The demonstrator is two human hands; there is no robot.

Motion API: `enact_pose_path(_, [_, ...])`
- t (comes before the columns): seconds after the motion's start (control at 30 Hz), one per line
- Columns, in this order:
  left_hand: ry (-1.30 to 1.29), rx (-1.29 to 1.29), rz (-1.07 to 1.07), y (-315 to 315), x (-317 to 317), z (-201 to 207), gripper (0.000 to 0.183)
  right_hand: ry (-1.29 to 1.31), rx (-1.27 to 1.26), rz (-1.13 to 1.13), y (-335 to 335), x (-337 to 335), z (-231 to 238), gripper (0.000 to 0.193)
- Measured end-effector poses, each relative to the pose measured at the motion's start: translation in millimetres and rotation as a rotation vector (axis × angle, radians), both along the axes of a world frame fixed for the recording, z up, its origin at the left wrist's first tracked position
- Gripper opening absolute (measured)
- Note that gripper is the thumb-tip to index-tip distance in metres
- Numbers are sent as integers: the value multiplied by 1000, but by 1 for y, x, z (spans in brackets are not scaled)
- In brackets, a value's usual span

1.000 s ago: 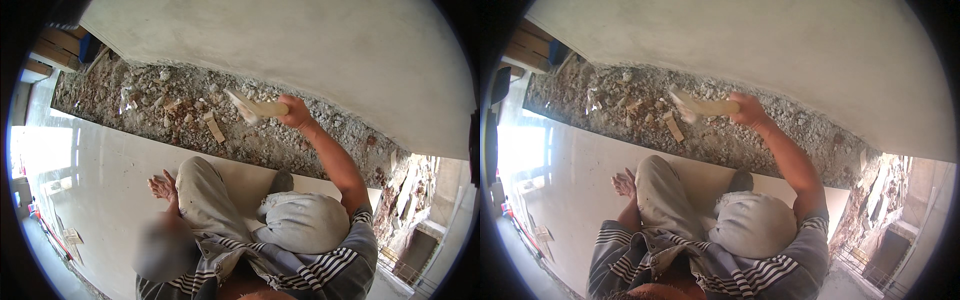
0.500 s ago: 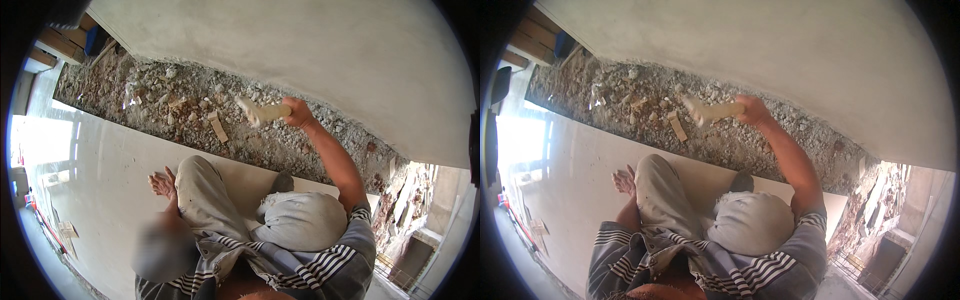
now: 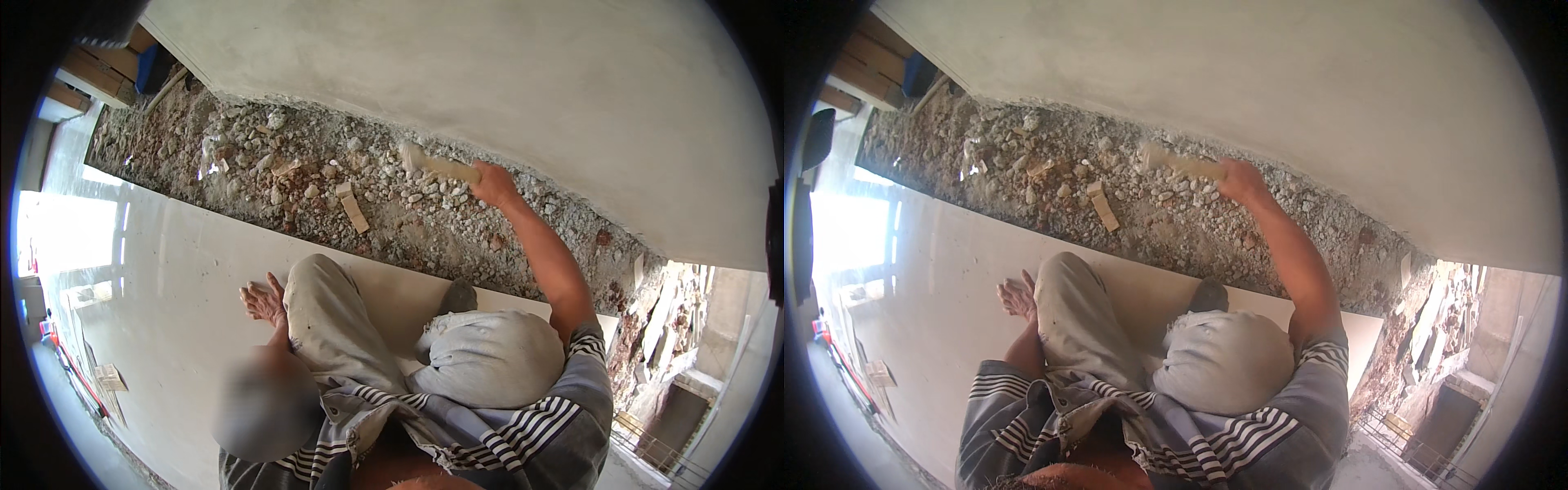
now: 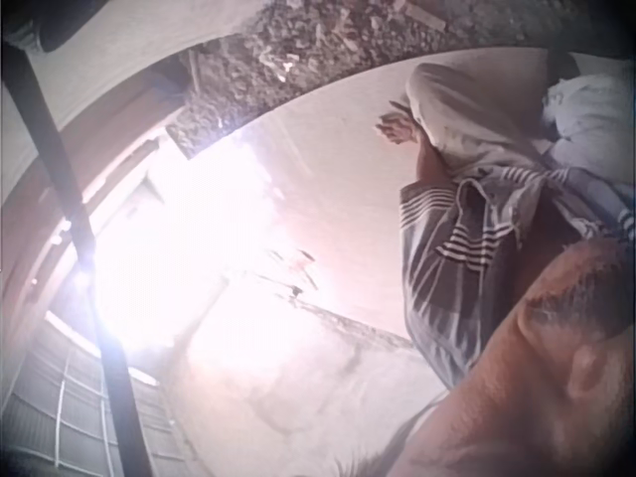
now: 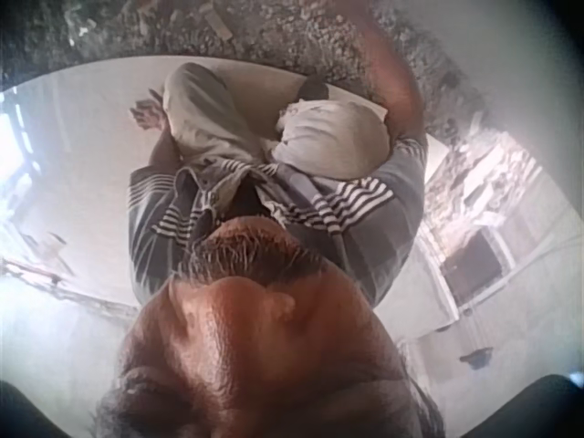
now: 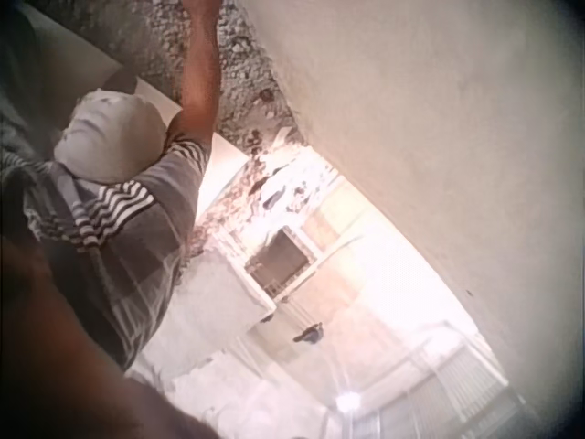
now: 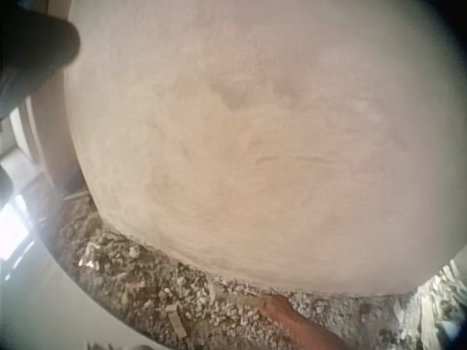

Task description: The person sits on the floor and uses a hammer to break up and clear debris from the exposed subfloor area next to a large white tile. They repeatedly strike the rubble and remove small pieces by hand.

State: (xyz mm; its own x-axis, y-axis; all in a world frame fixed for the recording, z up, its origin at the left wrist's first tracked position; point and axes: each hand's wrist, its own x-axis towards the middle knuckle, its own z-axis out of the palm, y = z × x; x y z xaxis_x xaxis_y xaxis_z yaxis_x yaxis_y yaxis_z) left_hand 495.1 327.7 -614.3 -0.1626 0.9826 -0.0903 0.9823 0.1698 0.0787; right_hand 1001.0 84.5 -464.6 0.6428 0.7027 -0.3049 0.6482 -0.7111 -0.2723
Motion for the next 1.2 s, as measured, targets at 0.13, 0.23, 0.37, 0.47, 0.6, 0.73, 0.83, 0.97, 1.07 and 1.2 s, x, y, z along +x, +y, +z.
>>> enact_pose_path(0.13, [22,-2,19,0,-2,-2,83,-64,-161,-45,3,2,0,26])
enact_pose_path(0.23, [28,27,27,-2,-3,-4,83,-36,236,40,15,-24,-3,27])
enact_pose_path(0.37, [21,17,9,-3,-1,-3,82,24,449,285,13,-21,-6,28])
enact_pose_path(0.47, [13,14,5,-1,0,0,83,-70,-31,60,1,9,-2,25])
enact_pose_path(0.6, [26,15,11,-2,-1,0,83,-1,-187,-61,3,5,5,26])
enact_pose_path(0.73, [31,18,9,-3,-2,0,83,23,143,103,15,-31,6,26])
enact_pose_path(0.83, [21,27,13,-3,-1,1,83,60,334,223,15,-24,4,26])
enact_pose_path(0.97, [0,19,17,-1,0,0,83,-78,-34,-30,6,10,1,28])
enact_pose_path(1.07, [11,13,17,0,-3,-2,83,35,-219,-136,7,7,2,29])
enact_pose_path(1.2, [18,21,10,-2,-5,-6,83,47,145,14,14,-21,2,28])
